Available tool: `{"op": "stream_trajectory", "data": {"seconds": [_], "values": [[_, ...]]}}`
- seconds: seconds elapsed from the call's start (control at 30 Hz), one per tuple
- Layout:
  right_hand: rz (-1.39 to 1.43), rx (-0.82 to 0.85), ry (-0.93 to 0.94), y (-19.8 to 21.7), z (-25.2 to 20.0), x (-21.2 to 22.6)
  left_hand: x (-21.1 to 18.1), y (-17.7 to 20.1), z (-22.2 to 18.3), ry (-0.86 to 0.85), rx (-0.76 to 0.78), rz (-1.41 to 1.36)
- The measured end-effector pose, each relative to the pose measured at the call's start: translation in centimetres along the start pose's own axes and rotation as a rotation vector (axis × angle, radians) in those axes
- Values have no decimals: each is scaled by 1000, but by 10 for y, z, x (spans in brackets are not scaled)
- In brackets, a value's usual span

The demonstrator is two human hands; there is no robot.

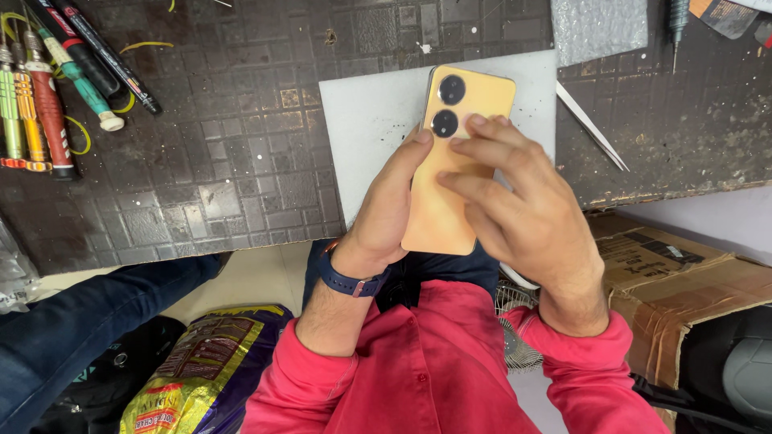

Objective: The person uses a screwdriver to tighten screws on the internal frame of a disassembled smartphone. They then reattach the back cover, apply a protective film, and secure the device with rubber bands.

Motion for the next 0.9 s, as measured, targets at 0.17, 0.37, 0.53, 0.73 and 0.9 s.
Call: {"op": "stream_trajectory", "data": {"seconds": [0.17, 0.37, 0.53, 0.73, 0.9], "values": [[3, -2, 32, -3, -2, 2, -4, -3, -3, -55, 55, 48], [4, -30, 45, -3, -8, -2, -4, -3, -3, -121, 14, 285], [9, -39, 51, -2, -10, -2, -2, -2, -6, -194, 19, 394], [45, -382, -69, -1, -15, 13, 3, -2, -8, -225, -25, 312], [532, -489, -551, -20, -52, 11, 13, 4, -13, -202, -35, 148]]}}
Point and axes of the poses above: each hand's wrist, its own z-axis towards the middle knuckle, its own y-axis out of the back of the hand, x = y × z, the point moved 4 cm from there along z, towards the middle knuckle, and after that the axes turned 14 degrees about z, right-handed, at the moved point
